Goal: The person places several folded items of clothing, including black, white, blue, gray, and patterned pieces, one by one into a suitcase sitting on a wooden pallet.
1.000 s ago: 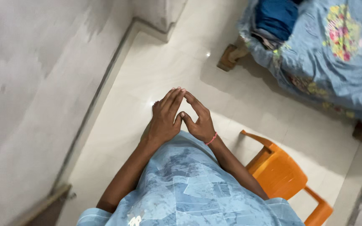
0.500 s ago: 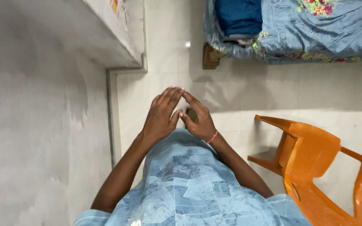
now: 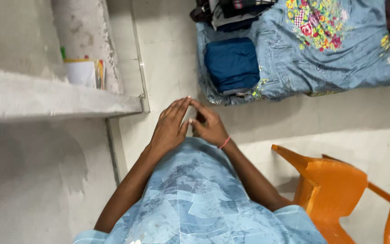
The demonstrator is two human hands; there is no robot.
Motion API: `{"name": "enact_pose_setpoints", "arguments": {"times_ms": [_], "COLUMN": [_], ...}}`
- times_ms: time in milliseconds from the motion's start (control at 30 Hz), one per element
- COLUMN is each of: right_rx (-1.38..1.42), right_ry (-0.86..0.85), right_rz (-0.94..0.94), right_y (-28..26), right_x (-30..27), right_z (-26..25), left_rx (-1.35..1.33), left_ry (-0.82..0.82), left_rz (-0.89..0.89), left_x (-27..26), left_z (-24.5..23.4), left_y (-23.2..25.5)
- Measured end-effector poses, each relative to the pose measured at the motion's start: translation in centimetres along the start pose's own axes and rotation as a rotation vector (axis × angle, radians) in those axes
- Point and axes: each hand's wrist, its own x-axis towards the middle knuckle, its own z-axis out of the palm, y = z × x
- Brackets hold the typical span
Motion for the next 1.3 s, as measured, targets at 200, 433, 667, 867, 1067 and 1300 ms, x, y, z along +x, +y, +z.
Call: {"name": "enact_pose_setpoints", "arguments": {"times_ms": [200,433,667,867,1067,1300], "right_rx": [0.02,0.062,-0.22,0.052,0.108,0.062], "right_ry": [0.308,0.684,0.87,0.842,0.853,0.776], "right_rz": [-0.485,-0.025,0.416,0.936,0.982,1.016], "right_y": [3.1,13.4,22.4,22.9,24.1,23.0], "right_x": [7.7,15.3,21.9,22.7,21.2,20.4], "right_z": [-8.3,-12.0,-10.9,-11.7,-13.2,-12.3], "left_rx": [0.012,-0.109,0.064,0.144,0.208,0.282], "left_ry": [-0.06,-0.205,-0.451,-0.634,-0.938,-1.026], "left_rz": [0.053,0.072,-0.024,-0.059,-0.164,-0.066], "left_x": [11.1,21.9,32.5,38.2,40.4,42.0], "left_z": [1.3,6.8,13.6,18.2,20.3,21.2], "left_y": [-0.5,-4.4,-10.6,-17.1,-19.6,-21.2]}}
